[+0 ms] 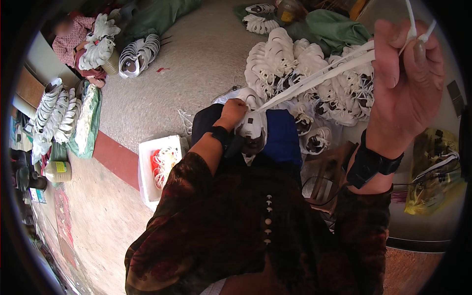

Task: The recorder is lacing white sneakers while sitting on the floor in a shoe manufacturing area.

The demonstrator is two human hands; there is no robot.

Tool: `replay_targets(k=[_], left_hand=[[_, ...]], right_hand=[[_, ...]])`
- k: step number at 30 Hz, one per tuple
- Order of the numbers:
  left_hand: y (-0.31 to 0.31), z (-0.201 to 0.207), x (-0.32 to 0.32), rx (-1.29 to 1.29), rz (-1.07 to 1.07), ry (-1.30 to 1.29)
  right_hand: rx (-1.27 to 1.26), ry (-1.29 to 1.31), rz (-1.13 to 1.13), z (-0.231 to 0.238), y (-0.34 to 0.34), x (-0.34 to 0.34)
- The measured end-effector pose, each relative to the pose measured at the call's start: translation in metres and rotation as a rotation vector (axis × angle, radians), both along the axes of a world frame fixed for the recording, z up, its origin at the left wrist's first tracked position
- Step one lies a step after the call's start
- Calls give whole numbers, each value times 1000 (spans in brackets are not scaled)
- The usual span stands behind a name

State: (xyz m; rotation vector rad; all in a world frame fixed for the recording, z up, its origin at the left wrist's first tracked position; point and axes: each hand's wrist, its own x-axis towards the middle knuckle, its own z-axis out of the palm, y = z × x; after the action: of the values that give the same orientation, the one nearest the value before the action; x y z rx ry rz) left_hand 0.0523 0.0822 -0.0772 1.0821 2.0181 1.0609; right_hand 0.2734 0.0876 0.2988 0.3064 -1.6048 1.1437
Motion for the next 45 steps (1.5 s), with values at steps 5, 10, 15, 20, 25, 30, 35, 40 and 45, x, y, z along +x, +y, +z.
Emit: replay_targets(k=[5, 10, 15, 20, 25, 30, 35, 40, 45], left_hand=[[-4, 19, -3, 36, -191, -438], [-3, 32, -4, -57, 64, -715], [-10, 27, -1, 28, 134, -663], [-41, 72, 30, 615, -253, -12], [-48, 47, 30, 504, -625, 169], [-49, 41, 40, 720, -754, 264], [-51, 33, 40, 683, -694, 227], [-50, 29, 41, 677, -638, 155], [-48, 29, 38, 586, -622, 134]], right_hand=[[55, -200, 235, -3, -6, -10], [43, -120, 98, -11, -8, -19], [-55, -128, 361, 3, -14, -26], [115, -241, 307, 1, -37, -46], [365, -569, 421, -14, -25, -66], [121, -1084, -129, -209, 84, -66], [59, -1111, -455, -326, 75, -63], [20, -1221, -415, -344, 92, -69], [219, -1199, -446, -339, 96, -66]])
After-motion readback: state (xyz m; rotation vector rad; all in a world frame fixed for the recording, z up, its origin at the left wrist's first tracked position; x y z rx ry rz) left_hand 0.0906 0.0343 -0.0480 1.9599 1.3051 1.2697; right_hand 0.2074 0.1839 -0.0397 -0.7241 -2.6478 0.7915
